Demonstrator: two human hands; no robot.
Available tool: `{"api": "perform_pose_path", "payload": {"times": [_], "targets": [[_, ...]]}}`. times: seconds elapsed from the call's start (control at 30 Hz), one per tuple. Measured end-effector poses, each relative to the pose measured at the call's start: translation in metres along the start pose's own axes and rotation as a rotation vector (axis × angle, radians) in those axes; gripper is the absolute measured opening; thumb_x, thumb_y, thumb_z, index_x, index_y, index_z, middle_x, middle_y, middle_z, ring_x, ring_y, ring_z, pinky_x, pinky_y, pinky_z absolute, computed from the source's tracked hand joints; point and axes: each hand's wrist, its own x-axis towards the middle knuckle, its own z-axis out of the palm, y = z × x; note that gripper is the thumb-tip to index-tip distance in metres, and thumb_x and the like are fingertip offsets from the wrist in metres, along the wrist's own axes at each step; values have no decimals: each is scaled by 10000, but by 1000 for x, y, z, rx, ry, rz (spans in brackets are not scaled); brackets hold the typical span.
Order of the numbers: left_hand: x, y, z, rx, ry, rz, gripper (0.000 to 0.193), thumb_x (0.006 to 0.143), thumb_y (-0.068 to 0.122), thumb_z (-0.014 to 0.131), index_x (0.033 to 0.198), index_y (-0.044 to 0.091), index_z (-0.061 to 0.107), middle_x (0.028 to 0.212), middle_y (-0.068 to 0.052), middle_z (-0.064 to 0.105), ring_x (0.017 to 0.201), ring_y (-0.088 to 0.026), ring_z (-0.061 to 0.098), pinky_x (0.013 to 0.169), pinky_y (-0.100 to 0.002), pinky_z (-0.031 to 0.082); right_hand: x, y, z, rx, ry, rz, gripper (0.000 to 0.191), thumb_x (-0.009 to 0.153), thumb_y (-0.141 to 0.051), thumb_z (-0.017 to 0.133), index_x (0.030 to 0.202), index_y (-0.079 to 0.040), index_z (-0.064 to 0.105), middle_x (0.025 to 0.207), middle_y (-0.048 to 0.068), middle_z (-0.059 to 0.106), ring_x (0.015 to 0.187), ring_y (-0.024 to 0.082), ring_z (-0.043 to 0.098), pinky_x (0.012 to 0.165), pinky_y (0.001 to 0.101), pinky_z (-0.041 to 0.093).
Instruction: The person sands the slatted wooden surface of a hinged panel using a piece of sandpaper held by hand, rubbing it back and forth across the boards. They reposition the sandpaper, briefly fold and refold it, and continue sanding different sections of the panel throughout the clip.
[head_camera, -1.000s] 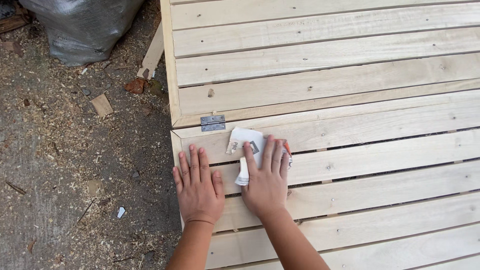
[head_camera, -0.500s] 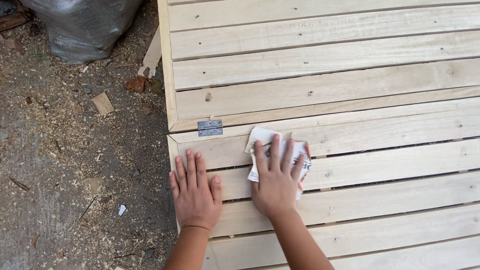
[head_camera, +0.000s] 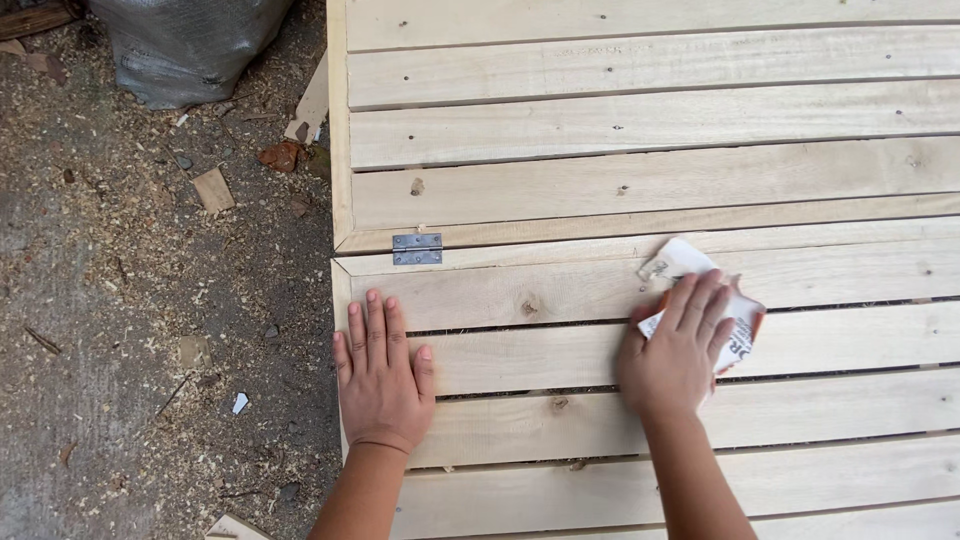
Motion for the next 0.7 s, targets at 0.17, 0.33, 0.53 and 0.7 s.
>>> {"api": "perform_pose_path", "payload": {"times": [0.17,0.33,0.53,0.7], "targets": [[5,-4,-1,-17,-43,3,695,1039,448,251,1606,49,195,1697,-142,140,1568,-336,82,1258,-499,53,-76,-113,47,40,-203,-581,883,814,-289,567,1549,61,224,1657,256,142,1532,423,132,1204,582,107],[2,-4,-1,23,-25,56,674,1031,431,234,1607,83,192,1692,-141,120,1556,-361,59,1248,-516,44,0,-10,-5,-123,-40,-113,875,842,-320,549,1616,-122,191,1672,276,52,1537,479,-14,1174,672,-3],[1,-4,-1,19,-44,70,660,1031,429,240,1610,117,198,1698,-113,120,1557,-383,52,1247,-539,43,12,-1,-13,-3,59,76,843,950,-324,496,1615,39,126,1704,277,11,1553,487,-51,1219,617,-18],[-6,-5,-3,11,-57,74,666,1013,433,269,1596,118,202,1689,-115,128,1544,-396,63,1227,-545,54,-98,-116,38,112,-226,-482,858,899,-337,525,1545,108,176,1637,342,97,1529,485,68,1200,596,65]]}}
